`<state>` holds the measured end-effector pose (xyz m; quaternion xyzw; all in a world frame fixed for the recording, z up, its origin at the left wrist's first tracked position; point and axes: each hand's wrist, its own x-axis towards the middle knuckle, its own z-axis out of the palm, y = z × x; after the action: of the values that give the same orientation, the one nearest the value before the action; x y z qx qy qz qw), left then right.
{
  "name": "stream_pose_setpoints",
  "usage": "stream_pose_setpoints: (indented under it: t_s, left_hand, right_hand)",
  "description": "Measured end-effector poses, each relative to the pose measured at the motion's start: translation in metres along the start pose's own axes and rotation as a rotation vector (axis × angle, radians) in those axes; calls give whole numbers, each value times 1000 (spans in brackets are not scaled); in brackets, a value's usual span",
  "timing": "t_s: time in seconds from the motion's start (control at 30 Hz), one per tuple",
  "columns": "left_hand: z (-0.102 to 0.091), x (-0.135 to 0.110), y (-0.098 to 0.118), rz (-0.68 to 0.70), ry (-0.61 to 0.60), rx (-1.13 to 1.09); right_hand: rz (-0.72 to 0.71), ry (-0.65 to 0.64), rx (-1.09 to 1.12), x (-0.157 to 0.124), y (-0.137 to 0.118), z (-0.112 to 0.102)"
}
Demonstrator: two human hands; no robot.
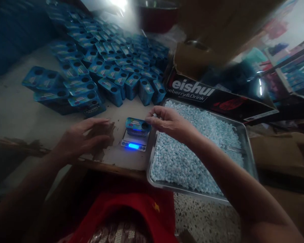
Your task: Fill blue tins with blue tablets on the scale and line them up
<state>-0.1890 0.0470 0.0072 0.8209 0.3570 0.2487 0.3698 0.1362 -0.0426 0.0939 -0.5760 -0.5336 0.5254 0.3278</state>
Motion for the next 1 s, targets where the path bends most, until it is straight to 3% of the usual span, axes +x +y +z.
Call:
stream_pose_setpoints:
  t_s: [0.13, 0.23, 0.47, 0.73, 1.0]
  left_hand:
    - [-2, -2, 1, -4, 11, -25]
    - [0, -2, 1, 9, 8, -56]
    - [5, -1, 0, 36, 25, -82]
    - [3, 4, 0, 5, 22, -67]
    - [6, 5, 1, -28, 3, -86]
  right_hand:
    - [57, -28, 165, -5, 3, -1]
    - [80, -15, 153, -6, 0, 2]
    - [-16, 21, -205, -1, -13, 3]
    - [-132, -22, -437, 4, -9, 5]
    - [-120, -19, -645, 1, -10, 7]
